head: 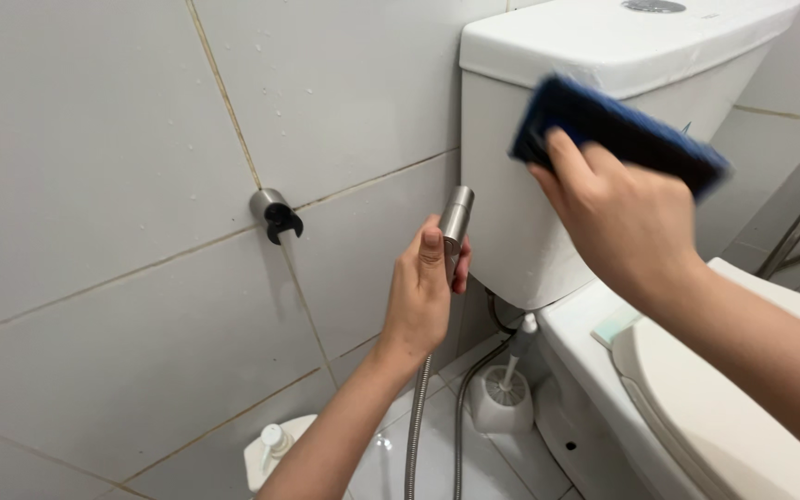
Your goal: The person cleans the exterior of a toilet by scrubbing the tank and lid with a sponge while occasionally rinsing with a handheld bidet sprayer.
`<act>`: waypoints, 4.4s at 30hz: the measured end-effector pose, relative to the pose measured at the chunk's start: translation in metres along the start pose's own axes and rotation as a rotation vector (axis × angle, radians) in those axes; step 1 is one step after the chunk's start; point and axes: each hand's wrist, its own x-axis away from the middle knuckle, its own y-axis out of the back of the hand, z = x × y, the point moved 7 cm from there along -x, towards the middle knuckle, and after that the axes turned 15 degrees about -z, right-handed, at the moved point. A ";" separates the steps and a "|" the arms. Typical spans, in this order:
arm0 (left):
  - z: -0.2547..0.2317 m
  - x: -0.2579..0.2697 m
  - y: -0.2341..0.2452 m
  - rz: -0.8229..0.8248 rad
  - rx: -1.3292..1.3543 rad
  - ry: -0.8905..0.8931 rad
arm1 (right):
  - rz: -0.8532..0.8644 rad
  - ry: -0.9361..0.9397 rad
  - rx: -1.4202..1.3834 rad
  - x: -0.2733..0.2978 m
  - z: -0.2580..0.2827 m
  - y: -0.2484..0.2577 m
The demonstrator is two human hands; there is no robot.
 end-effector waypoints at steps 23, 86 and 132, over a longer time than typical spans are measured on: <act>0.032 0.002 0.019 -0.045 -0.038 0.065 | -0.007 0.125 0.175 -0.024 0.035 -0.095; 0.061 0.034 -0.210 0.284 0.107 0.134 | -0.301 -0.586 -0.557 0.179 -0.273 -0.186; 0.052 0.032 -0.109 0.241 0.078 0.092 | -0.145 -1.814 -0.784 0.287 -0.198 -0.248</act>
